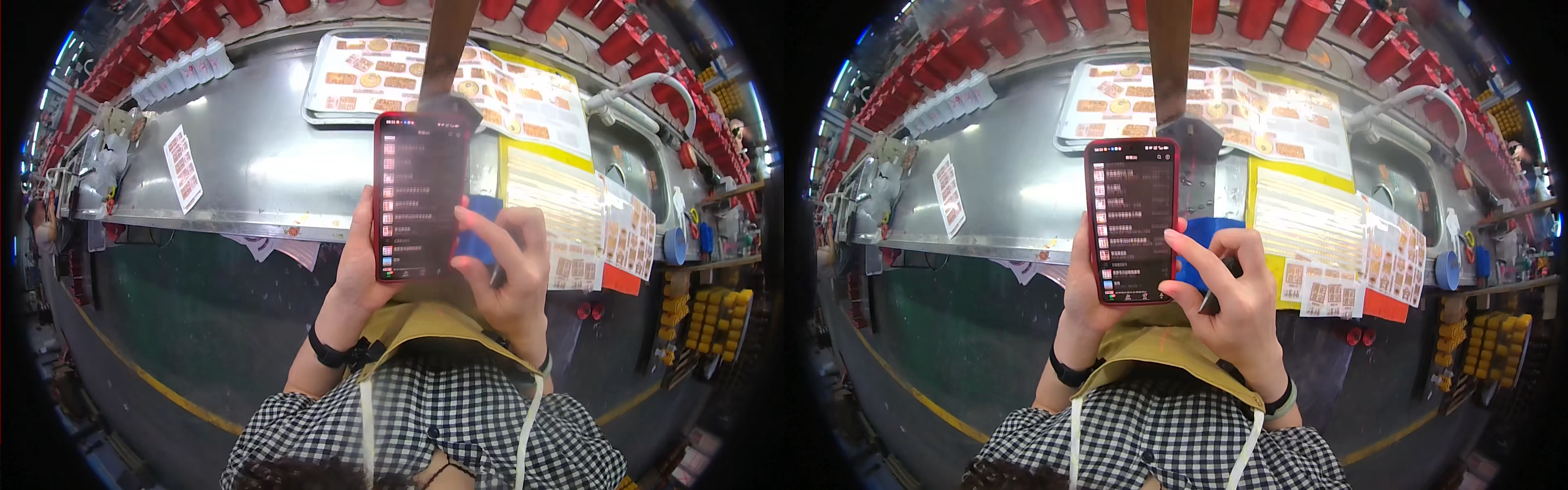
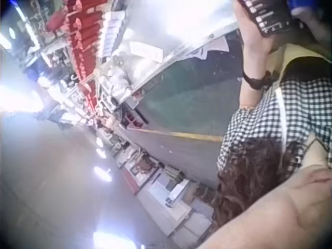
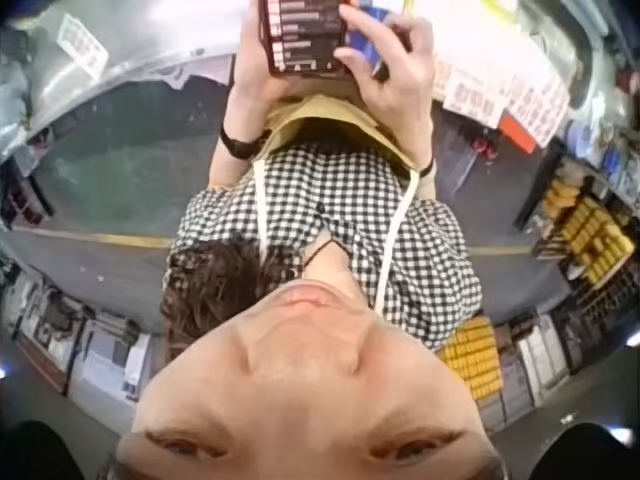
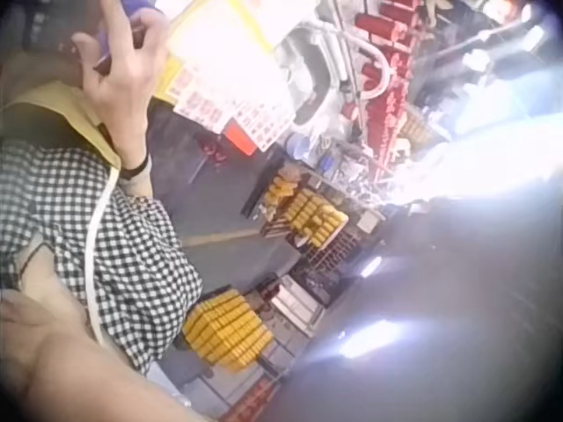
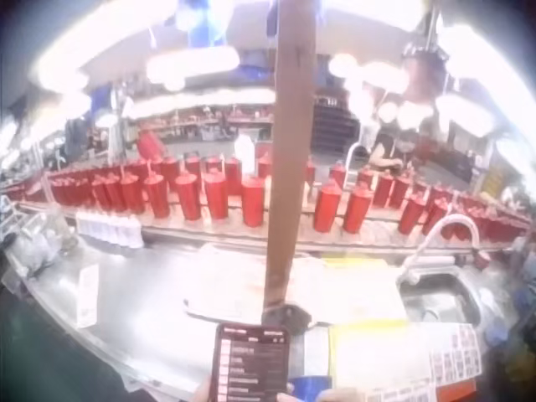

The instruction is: The recorder is applying branding labels and decorative stickers to red cylindrical liquor bottles on a factory assembly line.

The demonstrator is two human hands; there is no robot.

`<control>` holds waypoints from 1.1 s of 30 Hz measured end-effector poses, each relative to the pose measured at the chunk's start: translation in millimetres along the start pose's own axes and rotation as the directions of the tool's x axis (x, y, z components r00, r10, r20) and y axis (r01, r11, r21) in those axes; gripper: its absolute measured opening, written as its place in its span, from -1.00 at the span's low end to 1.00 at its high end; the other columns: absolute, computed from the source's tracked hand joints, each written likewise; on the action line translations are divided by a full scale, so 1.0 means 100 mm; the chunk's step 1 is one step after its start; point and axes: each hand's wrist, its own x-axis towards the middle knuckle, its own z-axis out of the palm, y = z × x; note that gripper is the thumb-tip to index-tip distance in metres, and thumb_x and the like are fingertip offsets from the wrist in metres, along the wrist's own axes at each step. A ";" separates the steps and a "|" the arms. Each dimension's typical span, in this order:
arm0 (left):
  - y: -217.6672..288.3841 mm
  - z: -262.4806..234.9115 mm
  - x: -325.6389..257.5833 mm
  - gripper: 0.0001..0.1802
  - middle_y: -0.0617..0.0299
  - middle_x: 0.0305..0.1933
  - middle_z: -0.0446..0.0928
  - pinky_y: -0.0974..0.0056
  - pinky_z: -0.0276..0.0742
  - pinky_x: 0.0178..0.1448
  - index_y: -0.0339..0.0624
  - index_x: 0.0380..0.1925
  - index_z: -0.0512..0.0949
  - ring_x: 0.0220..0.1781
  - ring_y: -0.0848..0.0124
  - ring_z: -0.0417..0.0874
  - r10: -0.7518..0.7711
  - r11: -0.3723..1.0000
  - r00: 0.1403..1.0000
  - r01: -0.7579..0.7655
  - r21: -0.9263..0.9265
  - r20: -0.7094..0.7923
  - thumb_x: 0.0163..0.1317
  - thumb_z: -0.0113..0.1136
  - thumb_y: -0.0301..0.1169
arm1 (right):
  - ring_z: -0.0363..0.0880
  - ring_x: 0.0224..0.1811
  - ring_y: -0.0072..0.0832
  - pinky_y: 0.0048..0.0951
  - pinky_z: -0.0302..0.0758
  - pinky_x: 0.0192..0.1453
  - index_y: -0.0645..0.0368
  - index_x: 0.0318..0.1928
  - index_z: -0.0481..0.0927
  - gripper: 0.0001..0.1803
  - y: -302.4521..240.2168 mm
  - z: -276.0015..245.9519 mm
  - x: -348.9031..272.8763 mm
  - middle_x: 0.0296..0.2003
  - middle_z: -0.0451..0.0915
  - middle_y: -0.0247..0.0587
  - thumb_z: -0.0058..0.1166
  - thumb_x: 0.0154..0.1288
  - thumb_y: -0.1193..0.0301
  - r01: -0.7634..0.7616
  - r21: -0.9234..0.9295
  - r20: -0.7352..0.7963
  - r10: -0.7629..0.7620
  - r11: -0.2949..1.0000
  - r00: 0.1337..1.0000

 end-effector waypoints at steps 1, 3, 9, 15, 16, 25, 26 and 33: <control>0.02 0.01 0.02 -0.19 -0.16 0.39 0.46 0.00 0.67 0.29 -0.23 0.50 0.23 0.32 0.02 0.61 0.006 1.000 0.997 -0.006 -0.001 0.071 0.62 -0.51 0.20 | 0.42 -0.31 -0.37 -0.34 0.49 -0.24 0.03 0.17 0.73 -0.45 0.01 -0.01 0.00 -0.23 0.37 -0.24 0.49 0.14 0.22 -0.015 -0.007 0.000 0.015 1.000 1.000; 0.10 -0.01 0.05 -0.22 -0.10 0.35 0.51 0.03 0.64 0.34 -0.24 0.47 0.28 0.31 0.08 0.62 0.032 0.999 0.989 -0.032 -0.003 0.145 0.65 -0.56 0.15 | 0.41 -0.32 -0.37 -0.34 0.49 -0.24 0.03 0.17 0.73 -0.45 0.02 -0.04 -0.01 -0.24 0.37 -0.23 0.49 0.14 0.23 -0.012 -0.010 0.002 0.012 1.000 1.000; 0.73 -0.71 0.05 -0.26 -0.15 0.27 0.56 -0.03 0.72 0.21 -0.25 0.46 0.28 0.19 0.05 0.70 0.211 0.941 0.967 -0.162 0.299 -0.140 0.66 -0.56 0.09 | 0.38 -0.23 -0.30 -0.31 0.43 -0.16 0.14 0.11 0.73 -0.52 0.11 -0.25 -0.13 -0.25 0.33 -0.21 0.48 0.16 0.32 -0.122 -0.094 0.027 0.125 0.988 0.992; 1.62 -1.47 -0.12 -0.21 -0.09 0.08 0.65 -0.02 0.78 0.08 -0.33 0.32 0.38 0.04 0.05 0.77 0.338 0.856 0.888 -0.151 0.495 -0.313 0.65 -0.60 0.13 | 0.37 -0.23 -0.31 -0.31 0.41 -0.15 0.16 0.11 0.72 -0.55 0.21 -0.35 -0.30 -0.23 0.29 -0.21 0.45 0.20 0.38 -0.239 -0.097 0.024 0.243 0.966 0.970; 1.75 -1.57 -0.17 -0.21 -0.08 0.04 0.66 0.00 0.79 0.07 -0.33 0.32 0.38 0.03 0.03 0.77 0.367 0.831 0.873 -0.152 0.534 -0.322 0.65 -0.59 0.13 | 0.37 -0.22 -0.31 -0.32 0.40 -0.14 0.16 0.12 0.72 -0.56 0.21 -0.34 -0.30 -0.23 0.28 -0.21 0.43 0.21 0.38 -0.263 -0.104 0.018 0.266 0.959 0.964; 2.42 -2.22 -0.50 -0.35 -0.13 0.02 0.68 0.09 0.58 0.21 -0.40 0.18 0.57 0.13 0.04 0.70 0.867 0.118 0.427 0.324 0.939 -0.256 0.61 -0.15 0.04 | 0.37 -0.21 -0.31 -0.32 0.40 -0.13 0.19 0.12 0.71 -0.56 0.17 -0.27 -0.21 -0.24 0.30 -0.22 0.41 0.25 0.34 -0.209 -0.062 0.030 0.211 0.976 0.977; 2.50 -2.23 -0.54 -0.33 -0.24 0.04 0.66 -0.01 0.51 0.29 -0.43 0.14 0.59 0.20 -0.06 0.65 0.870 0.092 0.395 0.458 0.884 -0.295 0.49 0.03 0.06 | 0.37 -0.21 -0.31 -0.32 0.40 -0.13 0.19 0.12 0.71 -0.56 0.16 -0.26 -0.21 -0.24 0.30 -0.22 0.41 0.25 0.34 -0.208 -0.058 0.033 0.210 0.976 0.977; 2.15 -1.54 -0.31 -0.04 -0.22 0.20 0.58 -0.04 0.51 0.33 -0.37 0.27 0.50 0.23 -0.14 0.61 0.824 -0.433 0.567 0.642 0.633 -0.011 0.03 0.42 0.17 | 0.38 -0.22 -0.32 -0.32 0.41 -0.16 0.19 0.11 0.71 -0.57 0.18 -0.26 -0.21 -0.24 0.32 -0.20 0.42 0.23 0.37 -0.231 -0.072 0.027 0.233 0.970 0.972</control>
